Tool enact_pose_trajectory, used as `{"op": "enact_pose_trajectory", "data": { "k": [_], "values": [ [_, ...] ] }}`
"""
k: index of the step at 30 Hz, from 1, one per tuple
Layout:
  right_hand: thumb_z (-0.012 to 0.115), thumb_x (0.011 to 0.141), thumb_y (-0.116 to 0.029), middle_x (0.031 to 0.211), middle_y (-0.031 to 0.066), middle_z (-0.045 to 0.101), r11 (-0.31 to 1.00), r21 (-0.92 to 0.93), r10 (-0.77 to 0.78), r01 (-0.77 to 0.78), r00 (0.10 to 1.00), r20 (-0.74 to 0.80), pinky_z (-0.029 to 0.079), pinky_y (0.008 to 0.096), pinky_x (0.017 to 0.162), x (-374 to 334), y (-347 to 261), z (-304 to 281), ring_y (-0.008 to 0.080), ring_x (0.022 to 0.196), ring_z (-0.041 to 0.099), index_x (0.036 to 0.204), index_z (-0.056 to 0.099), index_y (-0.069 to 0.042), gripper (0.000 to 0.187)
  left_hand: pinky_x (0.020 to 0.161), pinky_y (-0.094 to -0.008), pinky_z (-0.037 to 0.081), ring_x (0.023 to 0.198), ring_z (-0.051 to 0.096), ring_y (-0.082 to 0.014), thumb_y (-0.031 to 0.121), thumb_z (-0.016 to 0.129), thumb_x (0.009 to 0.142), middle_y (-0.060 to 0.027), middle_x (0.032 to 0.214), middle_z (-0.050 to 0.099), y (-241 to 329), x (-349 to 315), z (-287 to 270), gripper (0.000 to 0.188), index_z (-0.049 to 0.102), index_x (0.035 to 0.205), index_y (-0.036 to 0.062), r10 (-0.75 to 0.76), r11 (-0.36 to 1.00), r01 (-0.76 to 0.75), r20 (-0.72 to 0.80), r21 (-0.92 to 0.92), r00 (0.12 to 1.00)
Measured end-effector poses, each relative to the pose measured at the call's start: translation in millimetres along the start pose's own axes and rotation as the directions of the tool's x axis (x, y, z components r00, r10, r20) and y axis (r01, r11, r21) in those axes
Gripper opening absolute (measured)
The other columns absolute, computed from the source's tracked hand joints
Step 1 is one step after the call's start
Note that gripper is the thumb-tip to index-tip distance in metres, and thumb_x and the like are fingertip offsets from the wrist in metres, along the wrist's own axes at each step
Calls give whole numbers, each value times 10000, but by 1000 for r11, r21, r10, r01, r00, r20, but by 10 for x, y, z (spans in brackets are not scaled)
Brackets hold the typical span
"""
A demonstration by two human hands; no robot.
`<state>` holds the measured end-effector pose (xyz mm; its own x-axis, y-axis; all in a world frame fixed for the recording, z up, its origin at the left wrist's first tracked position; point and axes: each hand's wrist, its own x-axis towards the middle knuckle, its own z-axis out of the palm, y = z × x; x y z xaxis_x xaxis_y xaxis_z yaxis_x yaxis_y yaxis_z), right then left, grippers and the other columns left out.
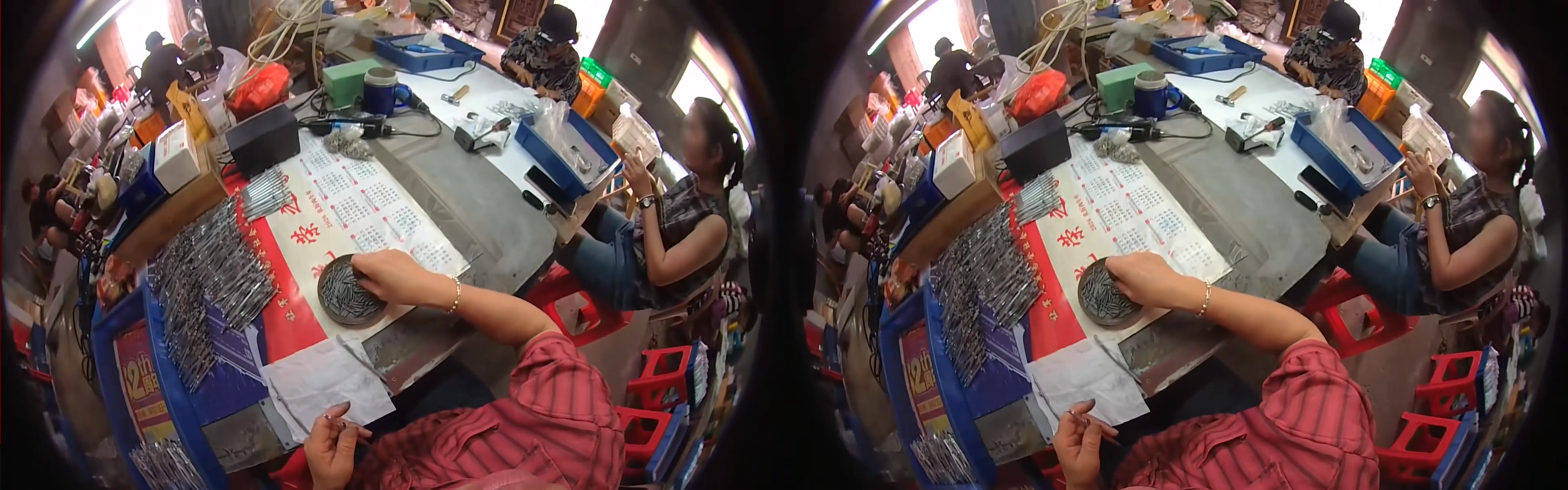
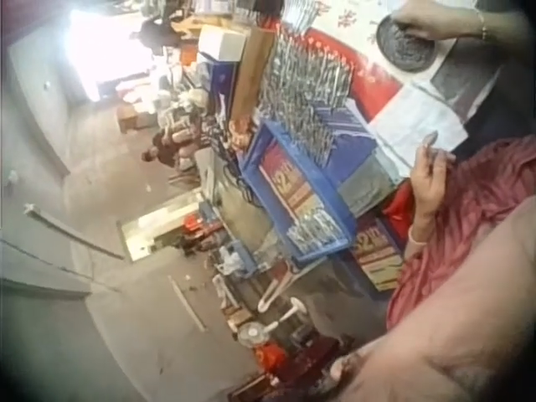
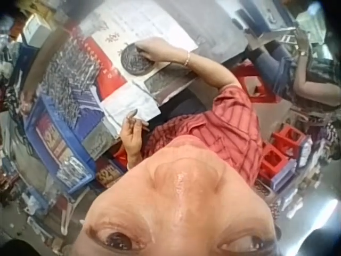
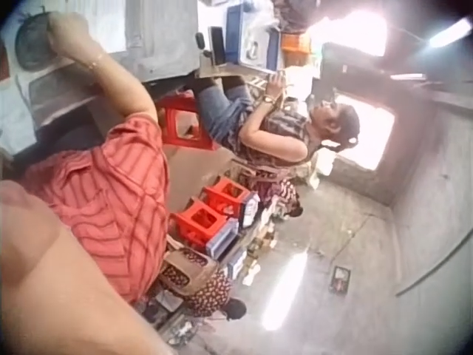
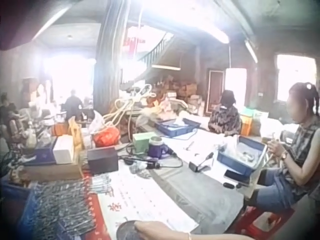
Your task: Manually assembling or inspecting small metal hardware components at a workbench in a workshop.
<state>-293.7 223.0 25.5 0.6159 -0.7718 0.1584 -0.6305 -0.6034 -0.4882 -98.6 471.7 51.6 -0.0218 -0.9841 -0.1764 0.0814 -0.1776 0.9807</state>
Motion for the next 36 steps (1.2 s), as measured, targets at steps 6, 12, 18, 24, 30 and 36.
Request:
{"op": "enact_pose_trajectory", "data": {
  "k": [6,12,18,24,30,36],
  "values": [
    [630,765,-73,893,199,624,994,107,-23,26,999,-29,485,423,728,-2,-13,37,373,842,606,1057,578,-16,302,680,-243,486,727,585,-121,47,485,941,-93,818,622,-29,-33,4,316,455,1232,-71,89,996,-89,-13,20,996],
    [572,834,5,851,55,632,751,653,59,-99,995,83,484,249,692,-212,-355,-252,86,772,585,1091,604,-7,259,698,-198,427,710,552,-82,24,446,939,-76,826,641,-74,13,-33,391,354,1314,-32,115,993,-115,-17,26,993],
    [539,914,-63,863,94,649,115,942,42,-315,949,312,486,215,604,-564,-714,-69,88,642,583,1027,528,-11,125,635,-210,452,686,590,-79,40,509,922,-57,791,635,-160,33,-39,309,421,1213,-7,110,994,-109,7,-19,994],
    [585,889,-84,800,69,631,-26,904,-89,-427,902,423,406,179,524,-790,-901,132,59,572,514,980,582,-10,118,640,-217,481,699,598,-80,66,561,917,-48,795,631,-123,-3,8,173,569,1074,-7,47,988,-50,-22,-147,999],
    [606,862,-60,811,22,613,162,900,-95,-404,902,422,397,190,588,-821,-1005,-2,58,702,530,990,665,16,160,665,-234,487,747,610,-108,43,586,891,-71,874,648,-115,55,10,145,608,1024,-12,126,992,-126,-5,-18,992],
    [573,836,5,865,37,588,82,910,-137,-406,900,413,418,202,647,-824,-1028,-17,79,753,536,969,603,30,139,679,-245,489,764,628,-146,14,592,872,-92,901,657,-116,62,-4,144,613,1012,-13,146,989,-146,-12,28,989]
  ]
}}
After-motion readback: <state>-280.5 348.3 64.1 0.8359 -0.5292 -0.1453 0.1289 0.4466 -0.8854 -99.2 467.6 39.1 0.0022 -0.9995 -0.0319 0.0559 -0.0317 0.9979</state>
